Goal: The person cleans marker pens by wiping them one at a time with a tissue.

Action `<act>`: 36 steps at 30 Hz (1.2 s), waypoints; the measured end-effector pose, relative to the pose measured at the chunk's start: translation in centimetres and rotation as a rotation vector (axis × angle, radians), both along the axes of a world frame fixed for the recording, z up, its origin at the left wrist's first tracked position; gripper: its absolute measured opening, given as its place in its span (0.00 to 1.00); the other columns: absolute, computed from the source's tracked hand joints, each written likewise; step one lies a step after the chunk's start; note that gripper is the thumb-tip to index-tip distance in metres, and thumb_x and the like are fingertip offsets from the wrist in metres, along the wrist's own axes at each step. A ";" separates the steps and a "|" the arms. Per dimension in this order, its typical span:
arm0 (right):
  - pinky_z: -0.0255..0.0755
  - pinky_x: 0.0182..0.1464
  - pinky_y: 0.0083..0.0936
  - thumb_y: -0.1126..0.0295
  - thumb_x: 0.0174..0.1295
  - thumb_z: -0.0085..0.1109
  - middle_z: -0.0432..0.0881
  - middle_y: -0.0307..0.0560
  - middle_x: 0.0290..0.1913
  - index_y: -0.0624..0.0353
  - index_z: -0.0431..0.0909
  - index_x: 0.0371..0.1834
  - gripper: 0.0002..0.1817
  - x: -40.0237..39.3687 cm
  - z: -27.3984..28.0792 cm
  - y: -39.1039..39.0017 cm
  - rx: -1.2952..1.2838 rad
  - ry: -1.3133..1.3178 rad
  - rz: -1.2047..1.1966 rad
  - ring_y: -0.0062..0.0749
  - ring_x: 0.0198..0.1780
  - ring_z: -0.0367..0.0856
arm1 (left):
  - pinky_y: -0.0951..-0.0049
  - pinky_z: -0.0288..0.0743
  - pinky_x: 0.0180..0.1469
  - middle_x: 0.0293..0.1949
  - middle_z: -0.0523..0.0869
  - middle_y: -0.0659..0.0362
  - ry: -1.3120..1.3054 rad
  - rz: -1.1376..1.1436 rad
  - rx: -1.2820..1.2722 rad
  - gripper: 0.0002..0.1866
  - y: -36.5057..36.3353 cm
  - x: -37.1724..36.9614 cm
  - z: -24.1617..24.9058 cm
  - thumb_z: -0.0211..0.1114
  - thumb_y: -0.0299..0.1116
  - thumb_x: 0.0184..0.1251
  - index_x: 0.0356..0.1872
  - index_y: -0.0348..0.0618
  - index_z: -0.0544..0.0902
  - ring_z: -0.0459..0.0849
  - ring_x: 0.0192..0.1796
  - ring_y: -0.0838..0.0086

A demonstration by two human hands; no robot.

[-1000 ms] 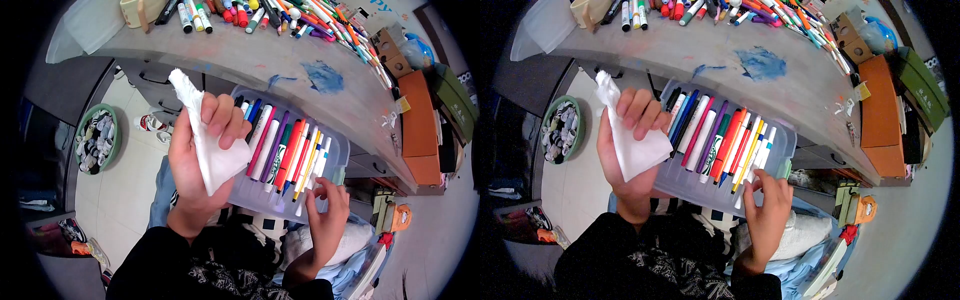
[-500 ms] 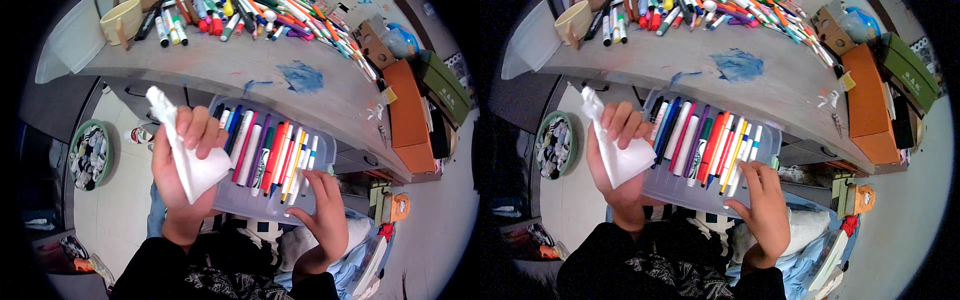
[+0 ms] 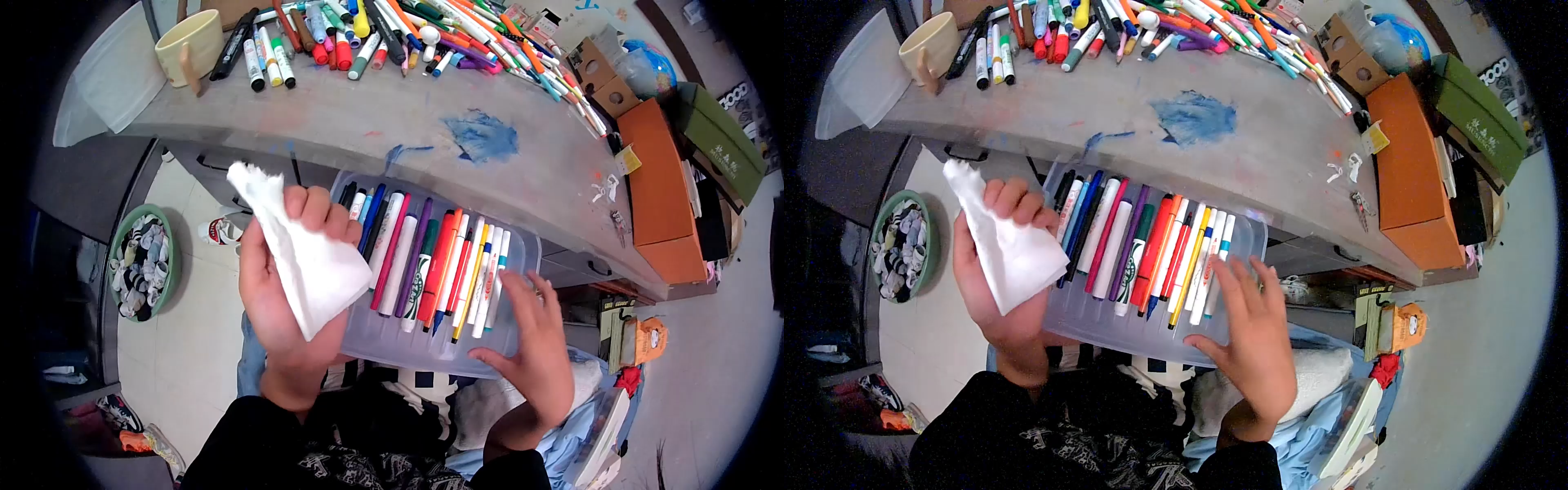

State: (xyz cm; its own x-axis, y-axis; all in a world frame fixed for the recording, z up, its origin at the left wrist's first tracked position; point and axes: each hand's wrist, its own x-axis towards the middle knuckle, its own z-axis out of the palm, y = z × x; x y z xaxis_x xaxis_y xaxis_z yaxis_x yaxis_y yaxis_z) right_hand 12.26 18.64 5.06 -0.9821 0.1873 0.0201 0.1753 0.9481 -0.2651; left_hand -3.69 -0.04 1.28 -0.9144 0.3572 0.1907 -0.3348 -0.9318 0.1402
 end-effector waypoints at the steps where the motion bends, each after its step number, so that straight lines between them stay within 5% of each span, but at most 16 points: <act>1: 0.59 0.68 0.48 0.66 0.40 0.76 0.71 0.57 0.63 0.57 0.65 0.67 0.46 0.0 0.0 -0.2 0.010 0.005 -0.005 0.59 0.65 0.65 | 0.70 0.65 0.47 0.33 0.70 0.60 -0.117 0.015 -0.055 0.13 0.1 0.3 0.8 0.39 0.39 0.78 0.40 0.44 0.69 0.70 0.37 0.72; 6: 0.56 0.71 0.52 0.68 0.44 0.75 0.73 0.55 0.61 0.55 0.65 0.68 0.44 -0.6 0.0 0.0 0.027 -0.025 -0.015 0.57 0.66 0.65 | 0.58 0.65 0.68 0.51 0.77 0.52 -0.222 -0.075 -0.064 0.25 0.3 0.3 0.1 0.37 0.47 0.78 0.64 0.42 0.68 0.76 0.56 0.61; 9: 0.60 0.67 0.48 0.68 0.45 0.74 0.76 0.56 0.58 0.57 0.67 0.66 0.41 -0.9 1.3 0.6 0.036 -0.002 0.027 0.55 0.63 0.69 | 0.60 0.64 0.68 0.53 0.76 0.56 -0.187 -0.054 -0.123 0.26 0.4 0.3 -0.1 0.35 0.47 0.76 0.66 0.44 0.66 0.76 0.55 0.66; 13: 0.75 0.46 0.35 0.65 0.48 0.74 0.83 0.53 0.43 0.61 0.74 0.57 0.31 -2.3 4.5 3.3 -0.020 0.250 0.134 0.45 0.43 0.81 | 0.62 0.69 0.60 0.46 0.75 0.56 -0.216 -0.047 -0.135 0.26 0.5 0.4 0.2 0.37 0.47 0.78 0.65 0.41 0.67 0.75 0.49 0.66; 17: 0.75 0.39 0.30 0.63 0.58 0.68 0.82 0.49 0.31 0.62 0.79 0.47 0.18 -9.0 8.7 8.3 -0.036 0.138 -0.082 0.35 0.33 0.82 | 0.65 0.70 0.56 0.45 0.74 0.58 -0.218 -0.090 -0.148 0.26 0.6 0.6 0.4 0.37 0.47 0.78 0.65 0.41 0.68 0.74 0.46 0.68; 24: 0.75 0.43 0.38 0.60 0.60 0.64 0.85 0.58 0.37 0.64 0.81 0.40 0.16 -21.5 4.7 25.0 0.292 0.179 -0.161 0.46 0.39 0.84 | 0.63 0.71 0.55 0.43 0.77 0.56 -0.278 -0.137 -0.198 0.23 0.9 0.8 0.4 0.36 0.45 0.78 0.57 0.40 0.72 0.75 0.45 0.66; 36: 0.75 0.42 0.38 0.67 0.61 0.62 0.84 0.58 0.36 0.62 0.80 0.42 0.11 -23.5 3.5 25.9 0.353 0.164 -0.053 0.50 0.38 0.83 | 0.60 0.71 0.62 0.45 0.79 0.55 -0.331 -0.174 -0.198 0.21 0.6 0.6 0.1 0.40 0.46 0.79 0.58 0.44 0.72 0.77 0.50 0.64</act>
State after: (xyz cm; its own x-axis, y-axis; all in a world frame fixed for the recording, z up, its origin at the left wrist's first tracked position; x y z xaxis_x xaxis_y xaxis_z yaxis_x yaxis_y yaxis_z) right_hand -11.22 44.53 8.54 -0.9495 0.1913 0.2486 0.2090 0.9768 0.0467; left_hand -3.13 0.55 1.41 -0.8373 0.5121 -0.1915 -0.5421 -0.8231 0.1694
